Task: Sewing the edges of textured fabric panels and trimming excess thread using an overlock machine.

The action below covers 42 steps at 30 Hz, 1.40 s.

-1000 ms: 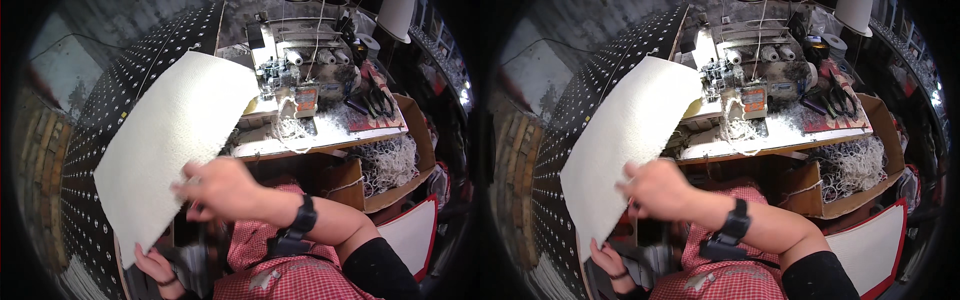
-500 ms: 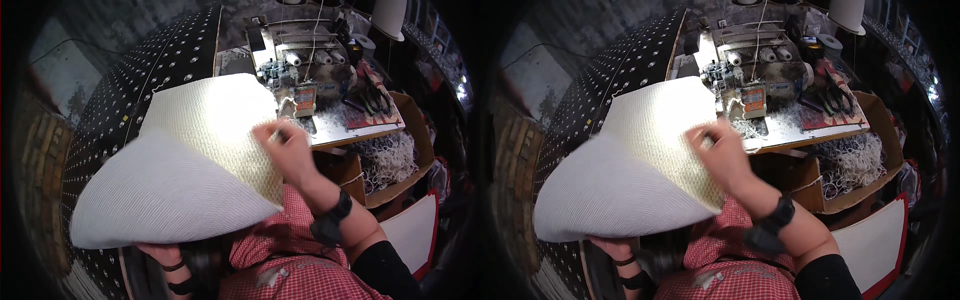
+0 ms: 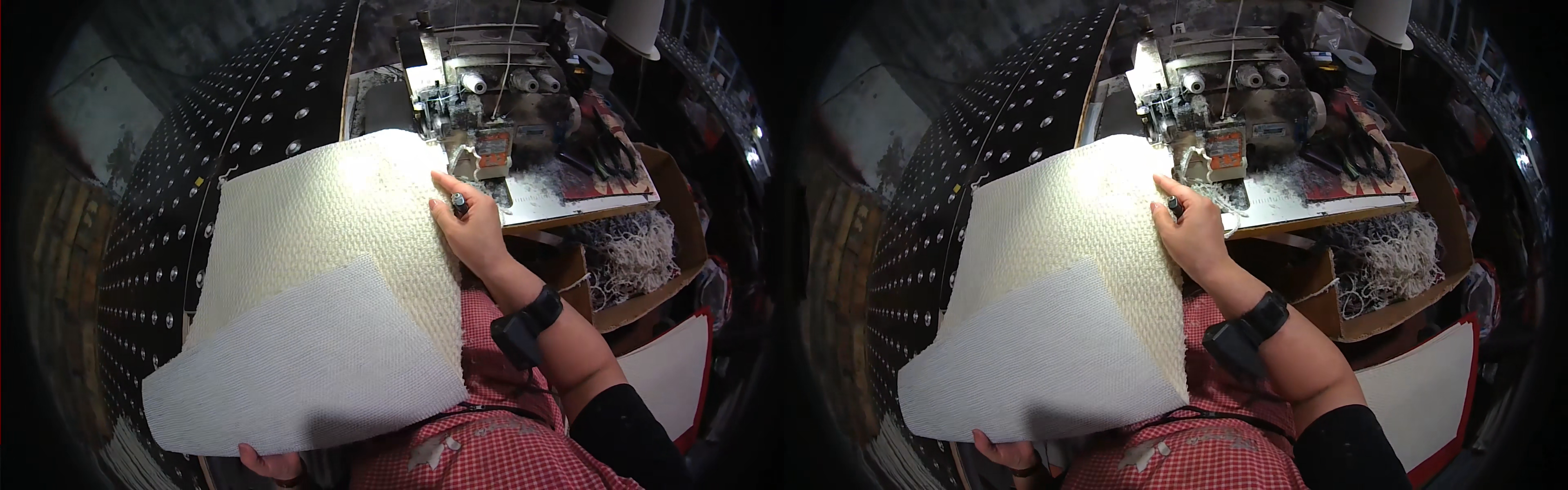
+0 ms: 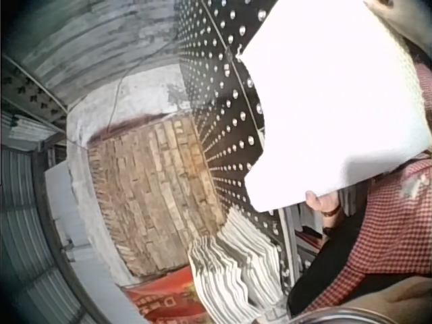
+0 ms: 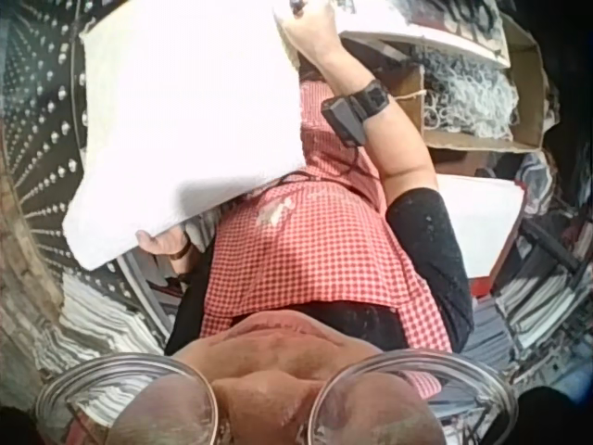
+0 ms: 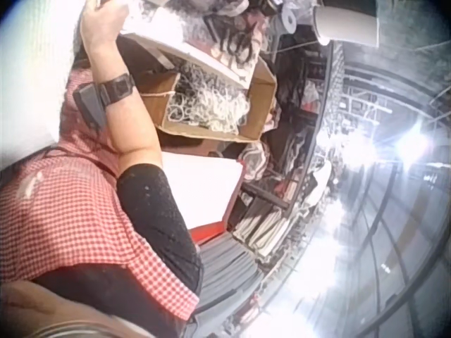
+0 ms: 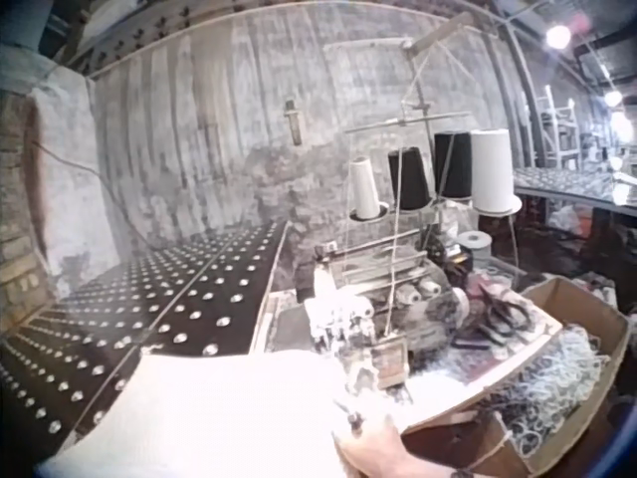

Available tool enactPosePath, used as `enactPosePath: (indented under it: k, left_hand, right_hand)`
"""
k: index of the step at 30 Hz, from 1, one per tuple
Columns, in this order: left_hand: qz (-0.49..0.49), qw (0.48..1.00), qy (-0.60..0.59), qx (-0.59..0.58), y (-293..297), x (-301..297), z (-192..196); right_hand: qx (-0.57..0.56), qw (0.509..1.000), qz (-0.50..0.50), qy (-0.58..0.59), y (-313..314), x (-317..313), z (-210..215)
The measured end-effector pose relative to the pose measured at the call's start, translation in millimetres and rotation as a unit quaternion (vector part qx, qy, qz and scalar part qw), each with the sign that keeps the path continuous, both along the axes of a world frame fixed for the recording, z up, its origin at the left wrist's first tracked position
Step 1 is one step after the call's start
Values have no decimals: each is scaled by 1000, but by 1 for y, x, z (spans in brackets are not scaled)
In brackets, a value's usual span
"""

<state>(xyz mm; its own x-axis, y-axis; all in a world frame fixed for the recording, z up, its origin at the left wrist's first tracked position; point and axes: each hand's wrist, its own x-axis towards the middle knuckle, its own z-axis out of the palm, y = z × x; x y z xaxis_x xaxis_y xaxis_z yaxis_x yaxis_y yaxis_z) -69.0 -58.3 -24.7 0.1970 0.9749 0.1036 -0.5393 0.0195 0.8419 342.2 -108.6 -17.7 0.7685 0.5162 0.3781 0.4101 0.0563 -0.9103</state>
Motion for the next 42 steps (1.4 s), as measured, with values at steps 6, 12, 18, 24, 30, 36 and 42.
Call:
enactPosePath:
  k: [6,12,18,24,30,36,42]
  left_hand:
    - [-12,998,-1,56,10,30,-8]
    - [-73,996,-42,21,47,53,-24]
    - [-63,997,-47,15,70,84,-18]
    - [-138,984,-88,68,65,110,3]
    - [-204,969,-118,78,73,64,-4]
    - [-155,982,-103,23,80,71,44]
    - [2,995,85,-53,115,92,65]
  right_hand:
    - [23,997,12,-77,-11,-8,-11]
    - [-34,963,256,73,-65,-56,-12]
    - [-44,936,333,101,-80,-62,-15]
    - [60,913,346,209,-90,-74,-24]
    - [-17,916,380,130,-103,-77,-18]
    - [-19,921,351,166,-106,-87,-25]
    - [-9,935,290,206,-105,-80,-14]
